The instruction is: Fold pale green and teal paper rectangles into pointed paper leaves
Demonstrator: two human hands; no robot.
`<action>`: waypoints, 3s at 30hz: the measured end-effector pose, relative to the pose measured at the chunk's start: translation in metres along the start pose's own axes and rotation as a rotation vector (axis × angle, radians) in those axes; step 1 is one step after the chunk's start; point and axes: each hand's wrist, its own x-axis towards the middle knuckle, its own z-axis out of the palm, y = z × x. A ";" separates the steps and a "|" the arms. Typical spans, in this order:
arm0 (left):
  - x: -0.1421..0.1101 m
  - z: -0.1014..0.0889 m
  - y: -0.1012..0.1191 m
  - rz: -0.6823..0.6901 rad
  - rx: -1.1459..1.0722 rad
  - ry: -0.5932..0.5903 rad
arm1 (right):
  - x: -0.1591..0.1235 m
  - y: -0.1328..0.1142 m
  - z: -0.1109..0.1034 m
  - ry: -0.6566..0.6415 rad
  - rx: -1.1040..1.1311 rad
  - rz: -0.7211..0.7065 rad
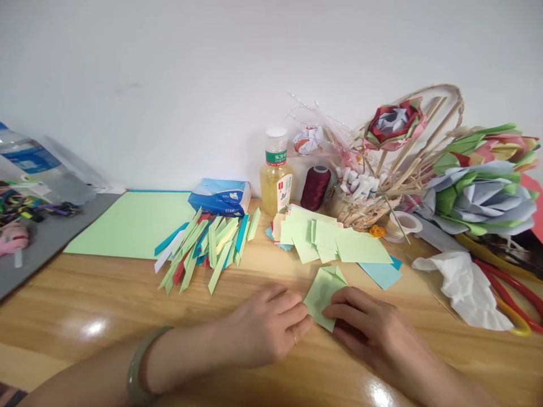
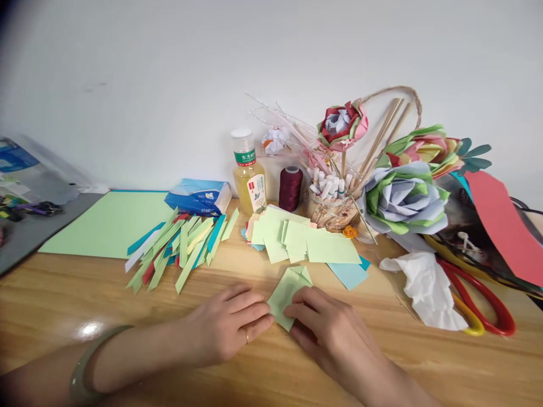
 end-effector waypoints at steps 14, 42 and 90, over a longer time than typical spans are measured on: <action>-0.002 0.003 0.000 -0.005 -0.020 -0.006 | 0.004 0.003 -0.005 -0.061 0.071 0.021; -0.002 0.014 0.018 -0.150 -0.121 -0.027 | 0.008 -0.008 0.012 0.013 -0.062 0.359; 0.003 0.005 0.018 -0.122 -0.017 -0.014 | 0.001 -0.007 -0.008 0.094 -0.105 -0.166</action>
